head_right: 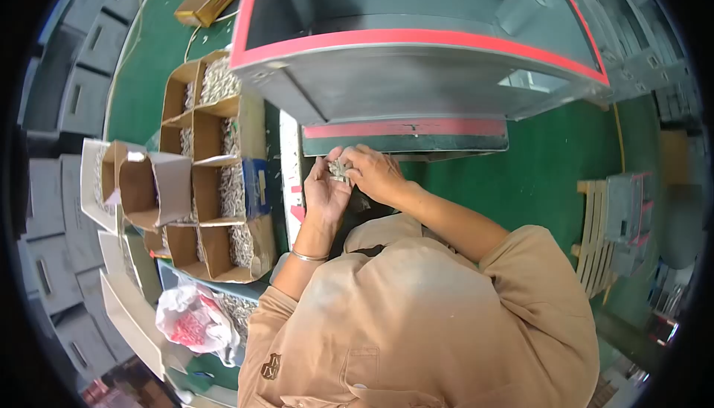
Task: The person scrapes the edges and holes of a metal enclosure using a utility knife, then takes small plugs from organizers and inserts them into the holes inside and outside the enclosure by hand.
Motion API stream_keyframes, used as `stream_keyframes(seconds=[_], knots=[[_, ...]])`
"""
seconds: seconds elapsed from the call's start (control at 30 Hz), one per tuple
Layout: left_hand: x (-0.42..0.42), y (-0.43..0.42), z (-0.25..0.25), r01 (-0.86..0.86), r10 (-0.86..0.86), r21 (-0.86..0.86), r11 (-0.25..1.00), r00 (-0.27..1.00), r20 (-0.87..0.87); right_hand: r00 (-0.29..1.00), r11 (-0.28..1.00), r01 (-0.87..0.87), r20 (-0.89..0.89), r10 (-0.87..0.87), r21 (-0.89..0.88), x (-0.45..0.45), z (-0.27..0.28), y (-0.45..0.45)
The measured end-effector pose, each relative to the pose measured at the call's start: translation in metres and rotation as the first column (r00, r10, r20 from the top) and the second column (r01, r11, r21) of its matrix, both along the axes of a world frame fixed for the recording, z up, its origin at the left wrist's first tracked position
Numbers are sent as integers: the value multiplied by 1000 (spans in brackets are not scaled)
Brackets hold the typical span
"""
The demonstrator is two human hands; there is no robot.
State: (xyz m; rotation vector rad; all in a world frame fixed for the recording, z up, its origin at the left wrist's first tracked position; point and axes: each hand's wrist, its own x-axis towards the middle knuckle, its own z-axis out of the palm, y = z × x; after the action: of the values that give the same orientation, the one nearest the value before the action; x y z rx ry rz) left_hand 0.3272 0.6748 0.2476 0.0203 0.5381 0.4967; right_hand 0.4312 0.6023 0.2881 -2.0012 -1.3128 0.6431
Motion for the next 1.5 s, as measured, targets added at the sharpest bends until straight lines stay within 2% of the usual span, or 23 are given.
stream_keyframes(seconds=[0.1,0.23,0.3,0.4,0.43,0.5,0.53,0.6,0.63,0.7,0.73,0.77,0.83,0.97,1.07,1.17,1.27,1.37,1.47,1.5], knots=[[-16,8,-1,-55,54,-45,997,998,-22,986,990,-139,87,142,-37,-12,-2,14],[-37,15,-14,-96,101,-74,993,993,62,951,951,-296,63,302,-89,-23,-6,32],[-47,19,-32,-69,85,-79,994,970,226,928,918,-373,-21,373,-135,-27,-5,41],[-54,24,-52,-29,66,-91,995,895,441,920,895,-392,-103,378,-213,-35,-7,54],[-53,24,-54,-18,66,-98,995,860,506,915,898,-403,-114,388,-178,-34,-12,56],[-48,22,-46,-76,106,-163,984,978,181,900,897,-429,-131,415,-110,-30,-20,60],[-47,23,-39,-109,112,-188,976,994,5,911,911,-372,-257,322,-180,-26,-18,61],[-49,25,-35,-117,110,-180,977,993,-52,876,904,-274,-474,93,-328,-21,-11,65],[-51,27,-31,-122,108,-173,977,990,-86,816,955,-143,-577,-34,-259,-18,-16,67],[-54,31,-27,-173,134,-226,959,975,-178,595,973,159,-769,-232,-170,-14,-37,71],[-57,32,-29,-190,147,-223,956,970,-196,473,934,264,-812,-342,-240,-12,-45,76],[-59,33,-31,-203,156,-218,955,965,-212,359,905,340,-853,-378,-257,-9,-61,81],[-64,34,-34,-204,161,-206,957,965,-207,113,821,477,-905,-409,-312,-6,-94,93],[-69,32,-36,-202,159,-190,961,963,-219,96,749,599,-904,-417,-283,-14,-104,111],[-69,30,-39,-175,136,-190,966,970,-203,13,674,652,-884,-467,-346,-15,-103,118],[-67,29,-42,-155,118,-201,967,976,-184,-31,654,647,-870,-492,-392,-18,-100,120],[-65,28,-43,-147,112,-215,966,980,-167,-142,621,661,-883,-448,-421,-20,-105,124],[-66,28,-43,-144,111,-214,966,981,-160,-259,617,671,-910,-324,-410,-21,-107,133],[-69,28,-39,-149,112,-201,968,976,-186,-306,570,704,-905,-296,-424,-24,-113,138],[-70,29,-37,-154,115,-194,969,974,-197,-290,600,689,-913,-288,-408,-25,-114,138]])
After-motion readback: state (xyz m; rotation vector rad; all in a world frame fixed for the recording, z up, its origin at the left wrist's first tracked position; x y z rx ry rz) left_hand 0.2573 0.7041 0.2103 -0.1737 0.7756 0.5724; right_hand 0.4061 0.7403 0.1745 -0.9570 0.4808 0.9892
